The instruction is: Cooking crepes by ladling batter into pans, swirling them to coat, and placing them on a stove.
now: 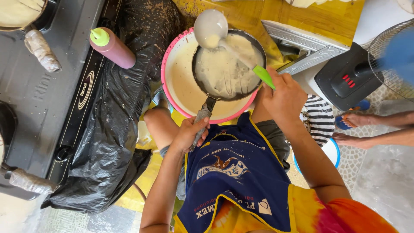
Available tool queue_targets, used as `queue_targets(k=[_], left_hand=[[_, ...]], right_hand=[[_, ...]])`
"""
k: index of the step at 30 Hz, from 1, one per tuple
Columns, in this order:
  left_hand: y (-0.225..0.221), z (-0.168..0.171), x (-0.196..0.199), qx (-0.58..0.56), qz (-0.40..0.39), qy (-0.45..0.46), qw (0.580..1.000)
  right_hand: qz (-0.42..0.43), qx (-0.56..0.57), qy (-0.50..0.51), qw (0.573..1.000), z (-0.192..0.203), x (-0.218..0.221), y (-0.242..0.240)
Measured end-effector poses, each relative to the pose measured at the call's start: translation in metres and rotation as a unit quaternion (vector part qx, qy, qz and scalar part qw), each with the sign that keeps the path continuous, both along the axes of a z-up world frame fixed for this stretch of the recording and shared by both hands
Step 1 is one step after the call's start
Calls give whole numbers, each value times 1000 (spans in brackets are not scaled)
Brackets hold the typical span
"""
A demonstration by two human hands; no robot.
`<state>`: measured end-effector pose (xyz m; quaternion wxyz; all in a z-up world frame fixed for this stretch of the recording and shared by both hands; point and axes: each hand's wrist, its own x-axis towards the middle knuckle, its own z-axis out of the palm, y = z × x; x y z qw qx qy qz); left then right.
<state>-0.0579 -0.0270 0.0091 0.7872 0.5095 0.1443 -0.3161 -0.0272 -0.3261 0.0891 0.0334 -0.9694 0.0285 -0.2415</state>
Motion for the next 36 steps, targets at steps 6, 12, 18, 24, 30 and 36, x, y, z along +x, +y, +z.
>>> queue_targets(k=[6, 12, 18, 24, 30, 36], left_hand=[[6, -9, 5, -7, 27, -3, 1000], [11, -15, 7, -4, 44, -1, 999], [23, -17, 16, 152, -2, -36, 988], [59, 16, 4, 693, -37, -431, 576], [69, 21, 0, 757, 39, -559, 337], [56, 24, 10, 758, 71, -566, 315]], right_hand=[[-4, 3, 25, 1000, -8, -2, -15], [8, 29, 25, 999, -19, -4, -5], [17, 106, 45, 993, -14, 5, -11], [-60, 16, 215, 975, -61, 2, -53], [-26, -76, 319, 944, -93, -13, -20], [7, -46, 399, 916, -25, -23, 39]])
